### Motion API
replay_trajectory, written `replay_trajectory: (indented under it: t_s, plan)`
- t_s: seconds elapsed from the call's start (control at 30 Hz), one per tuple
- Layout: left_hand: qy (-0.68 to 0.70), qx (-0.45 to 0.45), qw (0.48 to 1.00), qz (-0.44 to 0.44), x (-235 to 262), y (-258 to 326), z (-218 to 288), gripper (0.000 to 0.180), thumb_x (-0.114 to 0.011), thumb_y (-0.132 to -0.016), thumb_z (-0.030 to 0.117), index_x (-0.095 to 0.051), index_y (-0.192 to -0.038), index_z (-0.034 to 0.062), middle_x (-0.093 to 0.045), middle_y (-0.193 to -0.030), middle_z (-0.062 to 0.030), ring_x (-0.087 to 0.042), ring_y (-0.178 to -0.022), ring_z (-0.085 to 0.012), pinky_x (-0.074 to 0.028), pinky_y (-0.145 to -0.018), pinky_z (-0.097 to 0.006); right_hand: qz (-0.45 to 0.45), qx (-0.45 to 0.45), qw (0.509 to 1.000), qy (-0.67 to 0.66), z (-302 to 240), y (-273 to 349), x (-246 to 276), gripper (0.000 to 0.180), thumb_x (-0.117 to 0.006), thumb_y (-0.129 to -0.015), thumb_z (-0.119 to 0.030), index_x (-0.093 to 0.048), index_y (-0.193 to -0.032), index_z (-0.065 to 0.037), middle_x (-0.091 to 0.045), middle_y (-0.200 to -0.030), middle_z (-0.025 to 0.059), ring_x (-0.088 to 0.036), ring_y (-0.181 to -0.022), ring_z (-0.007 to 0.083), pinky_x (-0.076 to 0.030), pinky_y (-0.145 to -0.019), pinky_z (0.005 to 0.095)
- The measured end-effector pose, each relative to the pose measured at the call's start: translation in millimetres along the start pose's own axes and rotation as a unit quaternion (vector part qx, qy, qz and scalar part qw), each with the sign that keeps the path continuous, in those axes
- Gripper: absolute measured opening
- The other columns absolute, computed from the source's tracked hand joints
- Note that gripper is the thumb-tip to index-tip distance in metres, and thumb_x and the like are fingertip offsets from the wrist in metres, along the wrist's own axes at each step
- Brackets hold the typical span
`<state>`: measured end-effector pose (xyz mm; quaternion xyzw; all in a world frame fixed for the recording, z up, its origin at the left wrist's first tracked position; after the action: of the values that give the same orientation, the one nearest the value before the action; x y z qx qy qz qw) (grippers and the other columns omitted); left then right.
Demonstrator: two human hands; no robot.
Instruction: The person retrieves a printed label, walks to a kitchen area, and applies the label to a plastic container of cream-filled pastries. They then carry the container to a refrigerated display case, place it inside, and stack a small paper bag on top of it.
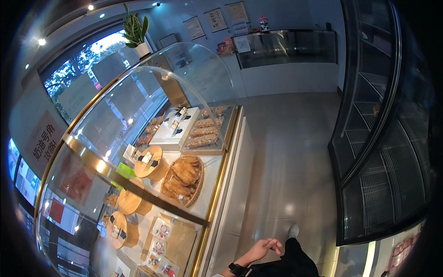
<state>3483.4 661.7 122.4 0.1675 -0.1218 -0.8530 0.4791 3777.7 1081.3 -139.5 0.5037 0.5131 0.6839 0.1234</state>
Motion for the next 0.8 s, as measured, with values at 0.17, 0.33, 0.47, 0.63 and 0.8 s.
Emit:
replay_trajectory:
  t_s: [0.17, 0.33, 0.47, 0.63, 0.8]
  plan:
    - [-0.004, 0.028, 0.990, 0.138, 53, -117, 87, 0.037, -0.036, -0.106, 0.026, -0.055, -0.087, 0.0009, -0.052, -0.054, -0.0051, -0.069, -0.079, -0.0219, -0.049, -0.086, -0.032, 0.006, 0.083, 0.996, 0.030, -144, -109, 125, 0.012, -0.056, -0.088, -0.013, -0.059, -0.083, -0.003, -0.062, -0.086, 0.0200, -0.063, -0.079, 0.0349, -0.049, -0.067, 0.0431]
    - [0.079, -0.053, 0.971, 0.218, 94, -214, 148, 0.039, -0.036, -0.105, 0.028, -0.050, -0.077, 0.0053, -0.042, -0.050, -0.0018, -0.062, -0.062, -0.0187, -0.051, -0.076, -0.032, 0.280, 0.292, 0.914, 0.044, -379, -226, 319, 0.011, -0.061, -0.084, -0.013, -0.060, -0.079, -0.003, -0.063, -0.085, 0.0233, -0.062, -0.079, 0.0395, -0.048, -0.065, 0.0472]
    - [0.125, -0.040, 0.955, 0.266, 131, -293, 147, 0.045, -0.034, -0.104, 0.036, -0.047, -0.070, 0.0087, -0.039, -0.049, -0.0027, -0.054, -0.055, -0.0205, -0.050, -0.078, -0.038, 0.290, 0.464, 0.812, -0.202, -589, -260, 489, 0.013, -0.053, -0.094, -0.013, -0.060, -0.095, -0.002, -0.063, -0.079, 0.0148, -0.062, -0.071, 0.0290, -0.049, -0.064, 0.0379]
    - [0.265, -0.070, 0.901, 0.336, 225, -412, 187, 0.037, -0.041, -0.103, 0.033, -0.053, -0.082, 0.0046, -0.046, -0.066, -0.0029, -0.052, -0.063, -0.0160, -0.050, -0.073, -0.034, 0.260, 0.568, 0.736, -0.260, -717, -258, 527, 0.014, -0.051, -0.098, -0.014, -0.061, -0.098, -0.004, -0.064, -0.078, 0.0097, -0.062, -0.070, 0.0192, -0.049, -0.065, 0.0322]
    - [0.199, -0.144, 0.911, 0.331, 306, -553, 295, 0.040, -0.037, -0.104, 0.033, -0.050, -0.076, 0.0068, -0.038, -0.053, -0.0011, -0.047, -0.055, -0.0160, -0.048, -0.070, -0.034, 0.009, 0.250, 0.956, 0.154, -696, -305, 490, 0.023, -0.049, -0.097, -0.022, -0.064, -0.101, -0.005, -0.066, -0.097, 0.0205, -0.065, -0.089, 0.0313, -0.051, -0.075, 0.0422]
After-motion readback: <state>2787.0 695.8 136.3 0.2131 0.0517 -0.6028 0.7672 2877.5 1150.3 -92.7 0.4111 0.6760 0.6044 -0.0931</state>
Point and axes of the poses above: each hand's wrist, its own y-axis away from the middle knuckle, its own x-axis out of the back of the hand, z = x × y, the point moved 1 cm from there along -y, towards the middle knuckle
